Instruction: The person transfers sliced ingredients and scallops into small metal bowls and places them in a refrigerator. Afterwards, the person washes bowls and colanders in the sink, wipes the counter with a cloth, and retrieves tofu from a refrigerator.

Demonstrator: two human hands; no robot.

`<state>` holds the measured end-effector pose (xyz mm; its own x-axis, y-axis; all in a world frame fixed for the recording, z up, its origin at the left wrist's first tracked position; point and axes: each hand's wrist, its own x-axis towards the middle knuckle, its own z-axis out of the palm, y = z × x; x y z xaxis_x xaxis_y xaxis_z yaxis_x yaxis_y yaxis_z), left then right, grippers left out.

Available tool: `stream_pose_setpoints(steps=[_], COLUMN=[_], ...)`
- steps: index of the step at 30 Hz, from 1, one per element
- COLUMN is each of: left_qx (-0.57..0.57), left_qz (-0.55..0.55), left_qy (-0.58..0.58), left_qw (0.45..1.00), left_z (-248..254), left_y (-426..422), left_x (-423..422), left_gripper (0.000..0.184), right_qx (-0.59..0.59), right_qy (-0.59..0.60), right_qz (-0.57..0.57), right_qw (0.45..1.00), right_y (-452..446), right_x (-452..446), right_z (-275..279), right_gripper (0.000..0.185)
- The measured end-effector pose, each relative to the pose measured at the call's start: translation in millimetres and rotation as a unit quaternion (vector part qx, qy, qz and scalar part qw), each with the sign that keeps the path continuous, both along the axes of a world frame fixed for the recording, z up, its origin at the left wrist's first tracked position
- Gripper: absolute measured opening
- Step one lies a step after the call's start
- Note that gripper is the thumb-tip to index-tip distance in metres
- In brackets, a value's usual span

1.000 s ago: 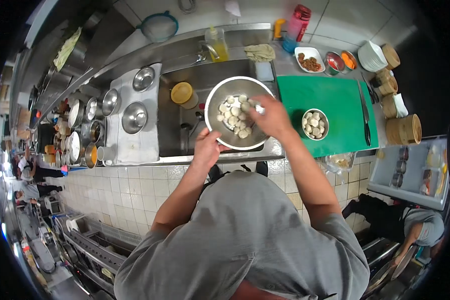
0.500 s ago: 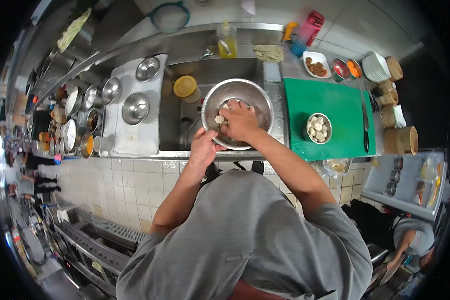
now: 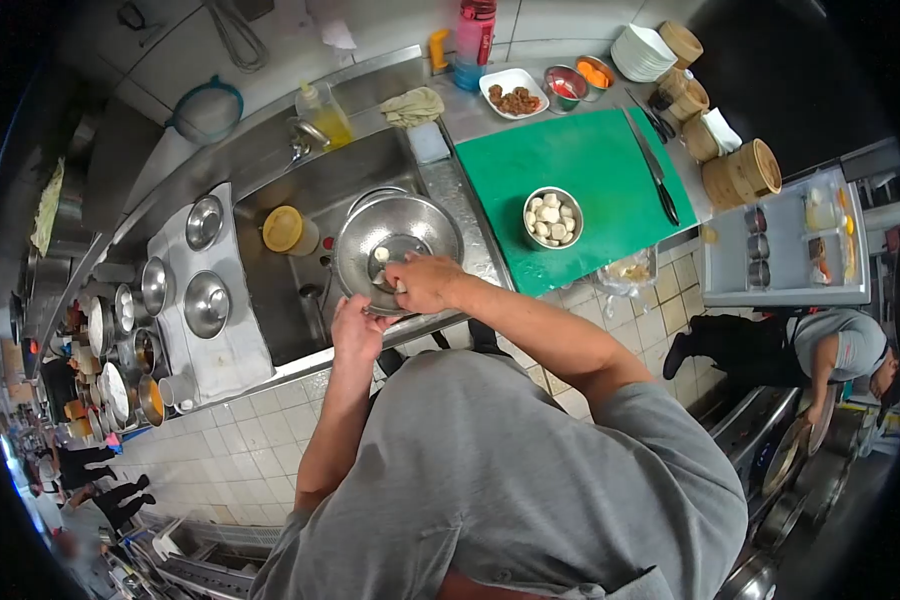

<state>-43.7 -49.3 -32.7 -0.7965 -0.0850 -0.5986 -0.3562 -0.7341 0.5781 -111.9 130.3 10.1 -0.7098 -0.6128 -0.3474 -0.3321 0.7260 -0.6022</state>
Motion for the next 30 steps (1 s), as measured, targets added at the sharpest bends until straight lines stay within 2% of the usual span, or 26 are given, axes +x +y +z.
stream_pose_setpoints(steps=[4, 7, 8, 10, 11, 13, 15, 17, 19, 20, 22, 23, 24, 26, 30], left_qx=[0.016, 0.030, 0.038, 0.044, 0.042, 0.039, 0.053, 0.042, 0.031, 0.032, 0.033, 0.035, 0.037, 0.039, 0.024], left_qz=[-0.061, -0.081, -0.105, -0.129, -0.126, -0.123, -0.153, -0.140, -0.130, -0.121, -0.112, -0.112, -0.110, -0.113, -0.103], left_qy=[0.022, 0.026, 0.040, 0.053, 0.042, 0.030, 0.058, 0.045, 0.031, 0.032, 0.032, 0.037, 0.045, 0.058, 0.055], left_qw=[0.998, 0.996, 0.993, 0.989, 0.990, 0.991, 0.985, 0.988, 0.991, 0.992, 0.993, 0.992, 0.992, 0.991, 0.993], left_z=[-9.4, -6.6, 4.1, 14.7, 16.8, 16.9, 12.8, 10.4, 10.9, 13.4, 12.9, 9.9, 9.8, 15.6, 30.9], left_y=[10.1, 15.8, 20.0, 29.3, 35.2, 37.6, 38.6, 38.3, 37.4, 34.6, 28.7, 25.9, 24.1, 21.8, 24.3], left_x=[0.5, -3.7, -8.0, -13.7, -16.2, -19.2, -21.3, -21.4, -22.3, -21.5, -21.8, -22.6, -23.3, -25.2, -23.9], left_gripper=[0.025, 0.027, 0.029, 0.030, 0.031, 0.032, 0.036, 0.037, 0.038, 0.038, 0.039, 0.039, 0.039, 0.039, 0.040], right_qx=[-0.017, -0.103, -0.105, -0.224, -0.226, -0.404, -0.458, -0.399, -0.271, -0.270, -0.116, -0.057, -0.059, -0.017, 0.001], right_qy=[0.019, 0.112, 0.111, 0.125, 0.125, -0.012, -0.017, 0.078, 0.175, 0.175, 0.369, 0.374, 0.373, 0.440, 0.442], right_qz=[0.033, -0.132, -0.129, -0.208, -0.208, -0.270, -0.329, -0.372, -0.437, -0.438, -0.385, -0.370, -0.369, -0.272, -0.275], right_qw=[0.999, 0.980, 0.980, 0.944, 0.943, 0.874, 0.825, 0.835, 0.840, 0.839, 0.838, 0.848, 0.849, 0.856, 0.854], right_y=[9.5, 15.8, 19.8, 30.2, 37.5, 56.8, 85.8, 126.5, 161.2, 175.9, 196.4, 199.5, 202.3, 201.6, 198.4], right_x=[-4.5, -10.4, -15.5, -29.1, -36.4, -46.9, -45.9, -42.9, -35.1, -33.5, -32.3, -29.6, -27.2, -28.6, -26.3], right_z=[-20.0, -8.2, -6.1, -4.1, -6.2, -12.6, 19.5, 35.2, 37.5, 30.1, -4.5, -22.5, -29.1, -34.3, -28.0], right_gripper=[0.028, 0.028, 0.028, 0.024, 0.024, 0.020, 0.018, 0.018, 0.020, 0.020, 0.021, 0.021, 0.021, 0.019, 0.017])
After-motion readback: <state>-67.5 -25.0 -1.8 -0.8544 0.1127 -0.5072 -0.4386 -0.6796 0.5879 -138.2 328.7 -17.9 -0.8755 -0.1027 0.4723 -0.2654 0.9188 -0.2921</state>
